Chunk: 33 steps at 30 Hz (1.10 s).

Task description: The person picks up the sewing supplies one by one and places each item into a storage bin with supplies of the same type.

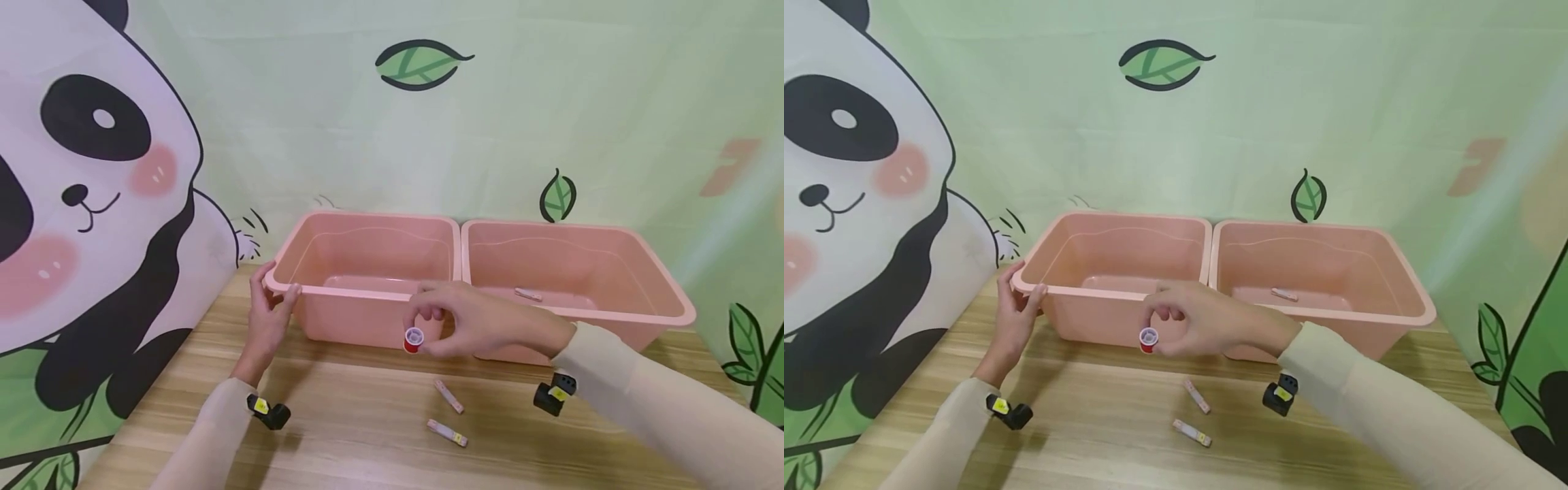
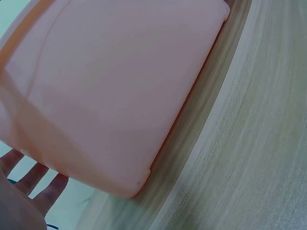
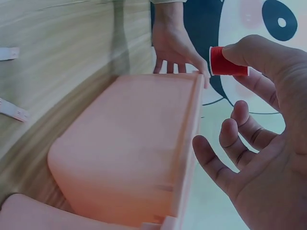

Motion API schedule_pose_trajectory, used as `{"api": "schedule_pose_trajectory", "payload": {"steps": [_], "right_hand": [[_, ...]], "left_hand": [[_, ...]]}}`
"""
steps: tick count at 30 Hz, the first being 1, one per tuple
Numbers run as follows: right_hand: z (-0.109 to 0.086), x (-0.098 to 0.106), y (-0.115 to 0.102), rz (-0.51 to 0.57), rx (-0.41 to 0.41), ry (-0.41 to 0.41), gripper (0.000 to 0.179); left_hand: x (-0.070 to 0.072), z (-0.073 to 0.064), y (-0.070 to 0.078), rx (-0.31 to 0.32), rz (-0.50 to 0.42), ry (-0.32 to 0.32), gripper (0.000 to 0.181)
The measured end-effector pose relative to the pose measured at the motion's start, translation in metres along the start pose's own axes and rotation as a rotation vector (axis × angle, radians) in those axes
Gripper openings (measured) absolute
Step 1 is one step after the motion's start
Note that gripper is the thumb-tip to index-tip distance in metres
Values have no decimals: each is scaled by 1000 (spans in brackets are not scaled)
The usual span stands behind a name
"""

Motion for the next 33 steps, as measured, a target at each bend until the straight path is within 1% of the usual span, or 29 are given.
{"api": "schedule_pose_trajectory", "payload": {"steps": [5,9,11,17,20,23,28,30,33], "right_hand": [[2,9,-2,20,16,23,26],[4,18,-2,56,3,42,26],[6,24,-1,51,-1,59,26],[14,46,2,-10,-11,116,22],[18,55,5,-22,-33,122,19],[20,62,7,-27,-63,130,21],[24,70,17,39,-157,134,24],[26,75,21,59,-172,141,24],[32,83,25,60,-175,155,24]], "left_hand": [[-1,0,0,7,-6,3,66],[-1,0,-1,8,-10,8,65],[-1,0,-1,9,-8,10,65],[-1,-2,0,5,-14,16,66],[-1,-2,1,-5,-23,19,66],[-1,-2,3,-17,-36,19,66],[-3,-2,3,-15,-48,16,67],[-3,-2,3,-10,-50,15,67],[-3,-2,2,-7,-52,18,68]]}}
Point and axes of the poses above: each hand's wrist, its own z-axis towards the middle knuckle, its own x-axis out of the back of the hand, y = z × x, the point moved 8 cm from there along z, towards the middle knuckle, and after that the axes turned 3 degrees about -y, right-handed, at the moved point
